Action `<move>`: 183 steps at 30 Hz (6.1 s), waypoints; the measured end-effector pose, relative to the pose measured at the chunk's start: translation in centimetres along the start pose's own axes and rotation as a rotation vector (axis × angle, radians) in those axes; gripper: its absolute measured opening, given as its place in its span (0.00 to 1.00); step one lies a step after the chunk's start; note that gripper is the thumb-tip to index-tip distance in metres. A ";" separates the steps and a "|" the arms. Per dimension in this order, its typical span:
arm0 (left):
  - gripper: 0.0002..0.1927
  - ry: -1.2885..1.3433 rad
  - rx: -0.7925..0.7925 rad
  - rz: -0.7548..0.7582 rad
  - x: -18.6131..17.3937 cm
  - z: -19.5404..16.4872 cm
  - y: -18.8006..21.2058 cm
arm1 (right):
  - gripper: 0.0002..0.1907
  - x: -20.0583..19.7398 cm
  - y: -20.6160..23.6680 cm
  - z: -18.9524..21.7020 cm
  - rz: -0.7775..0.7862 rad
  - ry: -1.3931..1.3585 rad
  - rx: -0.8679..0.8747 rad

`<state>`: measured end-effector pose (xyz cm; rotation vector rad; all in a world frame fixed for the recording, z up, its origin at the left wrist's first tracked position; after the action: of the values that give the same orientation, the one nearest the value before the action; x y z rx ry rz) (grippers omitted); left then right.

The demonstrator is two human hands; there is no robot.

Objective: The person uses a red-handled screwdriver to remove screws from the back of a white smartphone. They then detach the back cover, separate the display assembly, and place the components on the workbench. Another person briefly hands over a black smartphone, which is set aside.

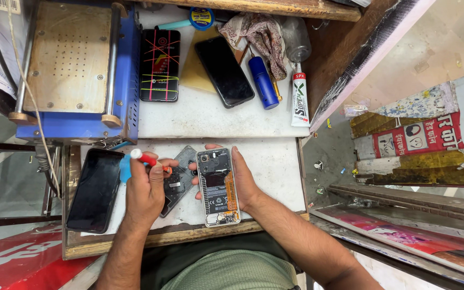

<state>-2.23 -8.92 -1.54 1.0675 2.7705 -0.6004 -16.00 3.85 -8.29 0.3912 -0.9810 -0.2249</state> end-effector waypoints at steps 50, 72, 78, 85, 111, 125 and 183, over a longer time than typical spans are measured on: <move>0.19 -0.569 0.339 0.196 2.6 -8.1 -3.3 | 0.37 0.2 0.2 -0.2 0.037 -0.068 -0.002; 0.23 -0.603 0.204 0.217 2.0 -8.1 -4.6 | 0.37 0.5 0.1 0.0 0.048 -0.076 -0.004; 0.20 -0.704 0.203 0.226 2.1 -7.6 -4.4 | 0.37 0.5 0.1 -0.1 0.066 -0.078 0.002; 0.20 -0.643 0.359 0.192 2.4 -8.5 -4.1 | 0.37 0.1 0.1 -0.3 0.056 -0.105 0.001; 0.44 -0.142 0.133 -0.032 -0.1 -3.9 -1.4 | 0.37 0.0 -0.2 -0.2 0.061 -0.085 0.003; 0.10 -0.053 -0.023 0.053 1.2 -0.7 -1.0 | 0.37 -0.2 -0.3 -0.2 0.053 -0.053 -0.003; 0.16 -0.478 0.417 0.285 4.2 -9.9 -5.3 | 0.35 0.2 0.1 0.0 -0.007 -0.055 0.008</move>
<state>-8.56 -5.93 8.22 1.1693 2.0879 -1.2357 -15.84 3.87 -8.07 0.3976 -1.0346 -0.2396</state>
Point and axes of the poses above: each hand's wrist, its own y-axis away from the middle knuckle, its own x-axis out of the palm, z = x × y, the point moved 8 cm from there along -y, towards the middle knuckle, and after that the axes turned 10 degrees about x, right-handed, at the moved point
